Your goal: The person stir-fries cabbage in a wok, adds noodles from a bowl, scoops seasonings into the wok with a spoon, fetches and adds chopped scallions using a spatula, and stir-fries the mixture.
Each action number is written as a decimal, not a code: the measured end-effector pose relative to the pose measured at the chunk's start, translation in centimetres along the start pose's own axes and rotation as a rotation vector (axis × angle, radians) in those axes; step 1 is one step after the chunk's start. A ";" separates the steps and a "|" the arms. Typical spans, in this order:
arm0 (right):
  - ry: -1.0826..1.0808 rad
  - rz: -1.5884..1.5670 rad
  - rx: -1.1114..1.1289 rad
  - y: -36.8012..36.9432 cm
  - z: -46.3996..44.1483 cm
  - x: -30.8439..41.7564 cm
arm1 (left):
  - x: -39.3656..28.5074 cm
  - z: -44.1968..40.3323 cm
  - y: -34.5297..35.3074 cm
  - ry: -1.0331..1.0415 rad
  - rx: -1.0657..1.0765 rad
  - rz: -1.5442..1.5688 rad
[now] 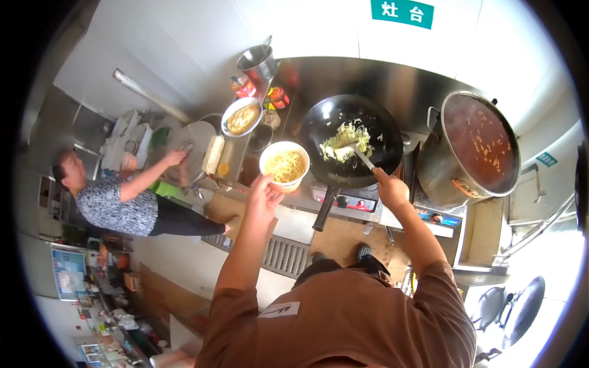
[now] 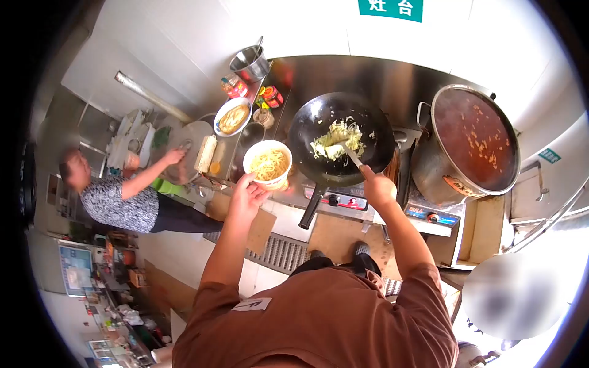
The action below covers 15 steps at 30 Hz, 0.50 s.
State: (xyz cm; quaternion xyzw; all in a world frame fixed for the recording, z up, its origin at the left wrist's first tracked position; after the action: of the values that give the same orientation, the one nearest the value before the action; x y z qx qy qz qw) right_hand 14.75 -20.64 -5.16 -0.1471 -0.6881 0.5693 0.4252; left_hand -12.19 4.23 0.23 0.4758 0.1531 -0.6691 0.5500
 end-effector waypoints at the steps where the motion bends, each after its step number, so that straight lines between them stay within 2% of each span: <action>1: -0.057 -0.056 -0.073 -1.5 1.2 -0.3 | -0.8 0.0 1.7 0.034 0.009 -0.071; 2: -0.116 -0.106 -0.144 -2.8 2.5 -0.8 | -1.5 0.3 3.8 0.065 0.016 -0.138; 3: -0.161 -0.150 -0.233 -4.2 4.2 -1.1 | -2.9 1.4 7.1 0.139 0.112 -0.151; 5: -0.096 -0.262 -0.266 -5.2 6.7 -2.7 | -3.9 -2.1 9.5 0.600 0.031 -0.288; 6: -0.080 -0.325 -0.293 -5.6 7.8 -3.6 | -5.1 -1.7 12.9 0.853 0.114 -0.564; 7: -0.042 -0.361 -0.296 -6.0 8.7 -4.3 | -6.6 1.2 17.7 1.275 0.147 -0.948; 10: -0.003 -0.402 -0.313 -6.7 10.9 -5.8 | -2.7 -0.6 21.8 1.427 -0.136 -1.528; 11: 0.012 -0.427 -0.318 -6.8 11.5 -6.3 | -1.5 -1.9 23.2 1.393 -0.051 -1.670; 15: 0.076 -0.465 -0.295 -7.6 13.2 -8.4 | -0.2 -2.6 26.3 1.565 -0.093 -1.739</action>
State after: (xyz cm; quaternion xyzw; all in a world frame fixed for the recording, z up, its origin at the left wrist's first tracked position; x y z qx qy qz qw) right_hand 11.94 -37.51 -1.61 -0.0667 -0.7624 0.3441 0.5439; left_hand 12.22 -2.92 7.42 0.4722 0.7482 -0.3384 -0.3204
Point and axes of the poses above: each hand's wrist, its own z-axis away from the middle knuckle, its own y-axis out of the palm, x = y × z, the point moved 9 cm from there along -z, towards the middle knuckle, and after that the axes turned 5 degrees about -x, right-handed, at the moved point
